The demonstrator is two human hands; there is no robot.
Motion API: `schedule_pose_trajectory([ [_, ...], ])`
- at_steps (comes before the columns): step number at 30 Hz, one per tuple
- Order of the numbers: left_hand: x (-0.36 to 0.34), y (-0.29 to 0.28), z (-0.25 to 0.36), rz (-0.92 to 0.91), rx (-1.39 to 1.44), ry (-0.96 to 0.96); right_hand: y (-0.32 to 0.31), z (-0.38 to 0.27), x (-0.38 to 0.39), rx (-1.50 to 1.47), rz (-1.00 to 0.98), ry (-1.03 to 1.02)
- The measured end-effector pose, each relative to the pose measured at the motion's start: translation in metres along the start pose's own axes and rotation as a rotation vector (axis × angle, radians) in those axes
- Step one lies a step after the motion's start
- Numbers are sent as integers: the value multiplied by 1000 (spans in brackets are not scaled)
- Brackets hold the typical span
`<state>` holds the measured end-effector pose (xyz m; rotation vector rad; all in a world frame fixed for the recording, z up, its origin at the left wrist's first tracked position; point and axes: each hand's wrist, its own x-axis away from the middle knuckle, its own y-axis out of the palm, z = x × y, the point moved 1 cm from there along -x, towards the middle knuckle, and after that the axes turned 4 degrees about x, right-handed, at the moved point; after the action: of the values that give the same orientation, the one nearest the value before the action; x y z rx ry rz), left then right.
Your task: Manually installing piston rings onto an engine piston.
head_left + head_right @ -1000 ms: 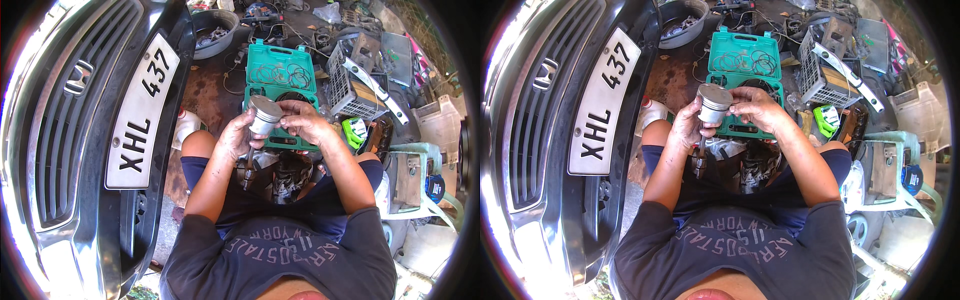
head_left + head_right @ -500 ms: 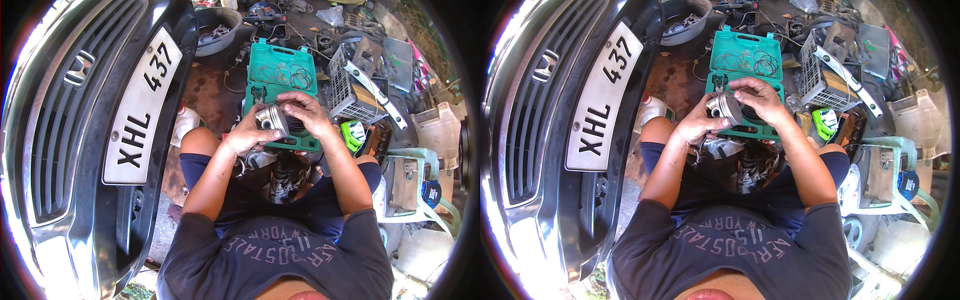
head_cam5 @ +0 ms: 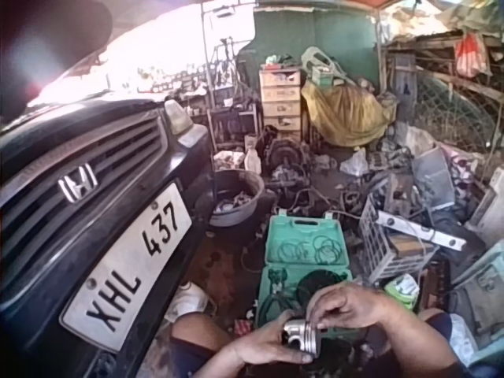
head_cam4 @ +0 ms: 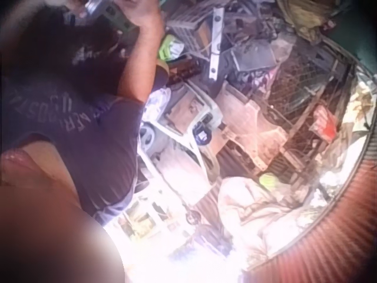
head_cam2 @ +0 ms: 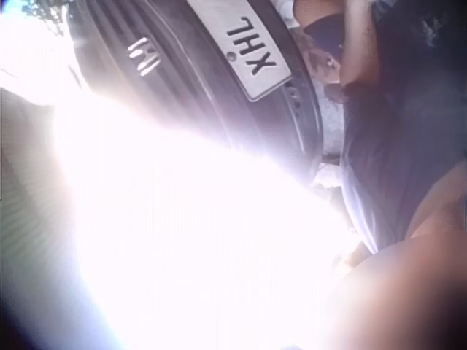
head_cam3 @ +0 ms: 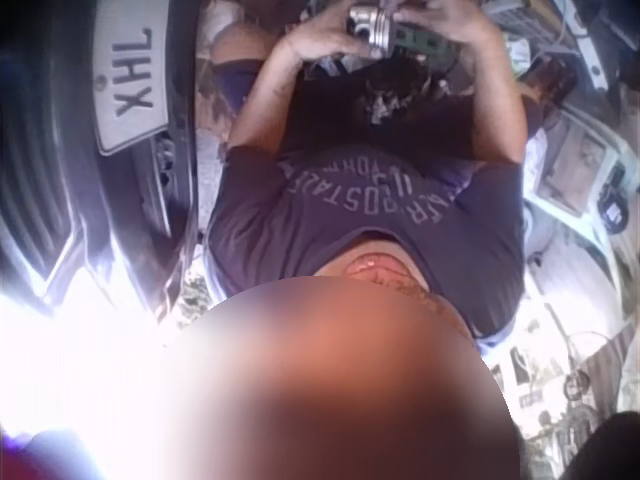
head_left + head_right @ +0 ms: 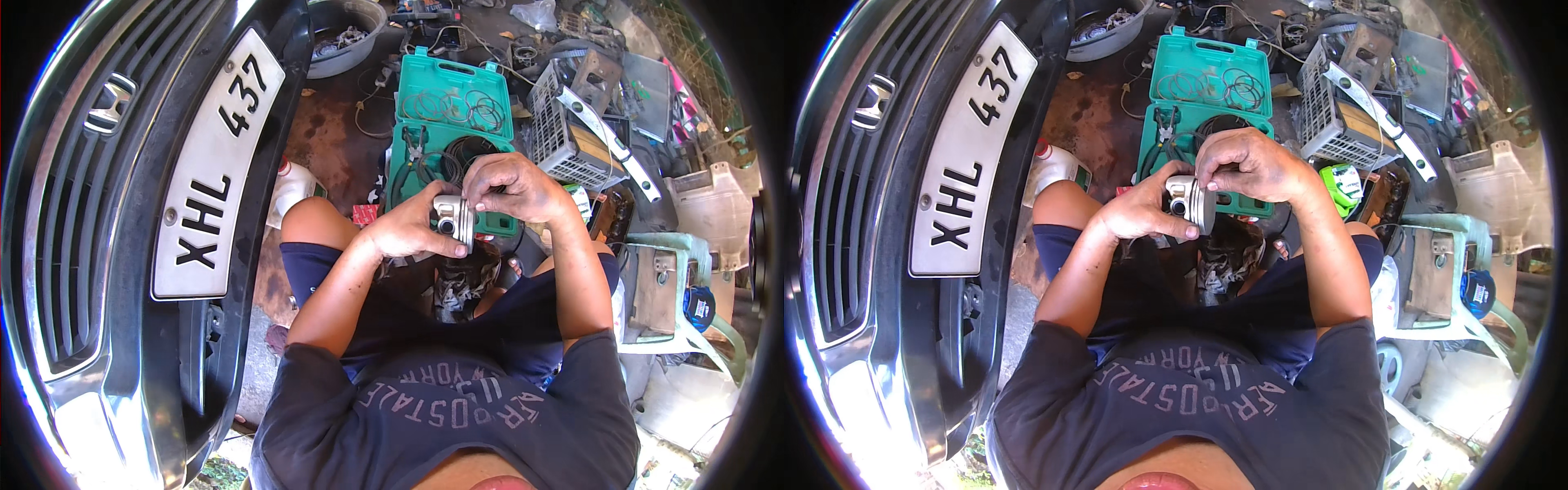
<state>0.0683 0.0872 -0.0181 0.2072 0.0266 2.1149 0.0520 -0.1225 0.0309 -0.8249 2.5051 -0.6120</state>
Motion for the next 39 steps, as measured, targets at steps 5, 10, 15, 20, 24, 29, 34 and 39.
schedule_pose_trajectory([
  [5,2,4,1,-107,9,-27,0,-8,1,-54,-149,50],
  [10,8,3,7,-252,72,-231,8,-20,-1,5,-285,107],
  [15,10,3,3,-365,46,-152,16,-41,3,109,-345,129],
  [20,9,7,5,-460,46,-54,23,-42,11,98,-359,151],
  [24,4,8,5,-498,32,-39,24,-42,13,97,-353,121],
  [29,3,10,2,-633,184,-23,28,-47,13,127,-361,128],
  [34,0,18,-6,-744,168,-55,34,-51,13,127,-386,187],
  [39,1,18,-6,-744,134,-5,32,-48,15,113,-257,137],
])
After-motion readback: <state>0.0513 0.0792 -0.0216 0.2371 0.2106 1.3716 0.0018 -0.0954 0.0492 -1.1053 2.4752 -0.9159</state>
